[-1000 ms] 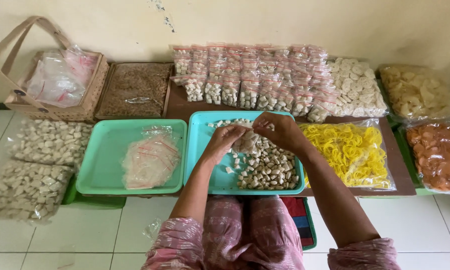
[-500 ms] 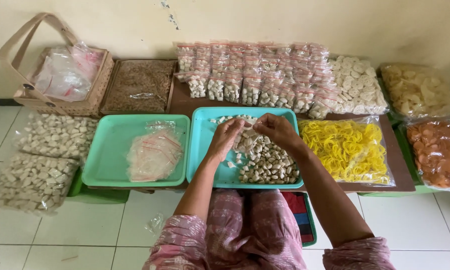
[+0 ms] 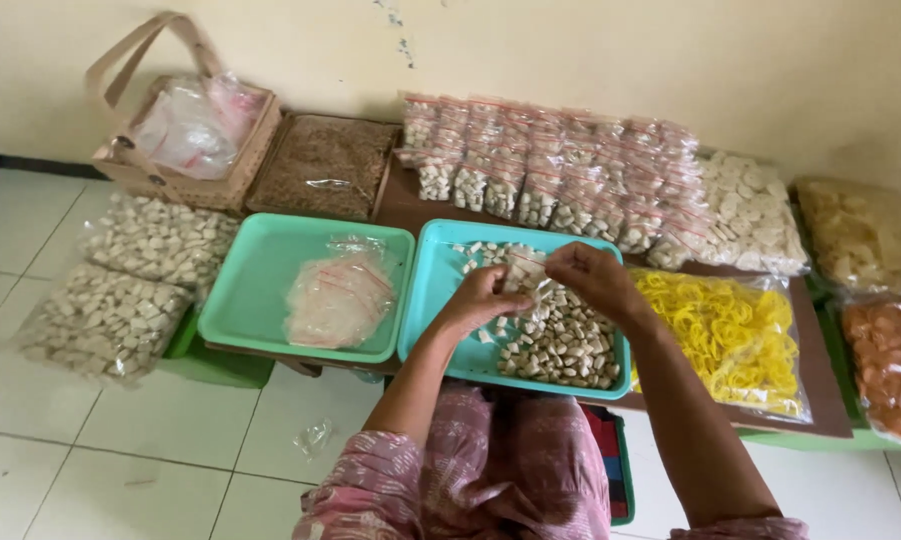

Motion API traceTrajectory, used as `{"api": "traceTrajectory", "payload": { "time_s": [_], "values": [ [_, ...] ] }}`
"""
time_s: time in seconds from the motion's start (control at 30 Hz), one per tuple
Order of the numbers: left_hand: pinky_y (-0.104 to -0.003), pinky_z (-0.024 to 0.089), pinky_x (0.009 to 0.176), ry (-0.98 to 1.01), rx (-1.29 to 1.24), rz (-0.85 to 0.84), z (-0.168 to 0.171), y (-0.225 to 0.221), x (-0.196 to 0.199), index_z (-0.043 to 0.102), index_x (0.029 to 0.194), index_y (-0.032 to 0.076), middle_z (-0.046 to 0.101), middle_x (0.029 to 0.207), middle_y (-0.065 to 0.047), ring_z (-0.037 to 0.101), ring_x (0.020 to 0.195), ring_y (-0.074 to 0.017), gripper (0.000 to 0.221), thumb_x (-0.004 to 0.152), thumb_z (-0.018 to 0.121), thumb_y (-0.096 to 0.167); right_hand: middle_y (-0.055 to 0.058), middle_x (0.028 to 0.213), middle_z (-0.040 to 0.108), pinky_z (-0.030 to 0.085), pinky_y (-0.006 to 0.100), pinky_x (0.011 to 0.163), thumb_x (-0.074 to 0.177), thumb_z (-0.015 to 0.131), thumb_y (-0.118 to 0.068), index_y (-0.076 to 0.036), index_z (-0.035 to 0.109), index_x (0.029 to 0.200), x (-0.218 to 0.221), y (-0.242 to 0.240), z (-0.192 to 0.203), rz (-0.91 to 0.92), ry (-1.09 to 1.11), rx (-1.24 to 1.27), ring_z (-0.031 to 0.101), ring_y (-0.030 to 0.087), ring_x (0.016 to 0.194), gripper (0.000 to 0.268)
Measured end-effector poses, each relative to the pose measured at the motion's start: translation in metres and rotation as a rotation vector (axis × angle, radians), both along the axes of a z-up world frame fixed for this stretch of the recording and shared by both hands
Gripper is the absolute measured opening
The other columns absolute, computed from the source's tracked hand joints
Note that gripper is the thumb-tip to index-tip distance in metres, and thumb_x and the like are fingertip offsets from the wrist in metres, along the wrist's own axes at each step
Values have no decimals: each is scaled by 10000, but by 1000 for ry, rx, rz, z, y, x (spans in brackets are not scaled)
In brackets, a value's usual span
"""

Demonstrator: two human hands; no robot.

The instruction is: Manually packing small food cubes into plastic bags from a tray at a natural pace.

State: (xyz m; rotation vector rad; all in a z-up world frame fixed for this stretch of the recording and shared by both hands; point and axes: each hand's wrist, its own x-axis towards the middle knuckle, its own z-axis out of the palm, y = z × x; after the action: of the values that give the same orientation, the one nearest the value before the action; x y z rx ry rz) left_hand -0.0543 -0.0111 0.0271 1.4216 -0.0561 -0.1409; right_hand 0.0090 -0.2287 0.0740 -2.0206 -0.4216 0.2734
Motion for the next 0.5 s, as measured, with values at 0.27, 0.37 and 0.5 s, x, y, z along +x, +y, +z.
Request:
{"api": "traceTrajectory", "payload": {
  "time_s": [0.27, 0.37, 0.5],
  "values": [
    [-354, 510, 634, -113, 152, 6, -24, 10, 7, 677, 888, 78, 582, 713, -38, 633, 678, -194, 260, 813, 879, 223, 145, 1041, 791, 532, 471, 970, 856, 827, -317, -152, 795, 1123, 3, 29, 38, 81, -9, -289, 725, 317, 1073, 316],
    [-483, 549, 940, -73, 195, 31, -54, 15, 13, 675, 1243, 149, 748, 1062, -101, 706, 1047, -299, 492, 877, 821, 444, 180, 1060, 797, 535, 512, 1006, 877, 811, -296, -155, 804, 1111, 19, 40, 32, 147, -63, -361, 725, 385, 1102, 273],
    [-591, 440, 1132, -11, 14, 491, -38, 11, -5, 480, 1477, 166, 562, 1427, -167, 528, 1360, -390, 617, 907, 684, 290, 144, 1050, 787, 560, 459, 977, 909, 797, -312, -182, 786, 1123, 64, 61, 10, 113, -199, -394, 730, 352, 1067, 250]
  ]
}}
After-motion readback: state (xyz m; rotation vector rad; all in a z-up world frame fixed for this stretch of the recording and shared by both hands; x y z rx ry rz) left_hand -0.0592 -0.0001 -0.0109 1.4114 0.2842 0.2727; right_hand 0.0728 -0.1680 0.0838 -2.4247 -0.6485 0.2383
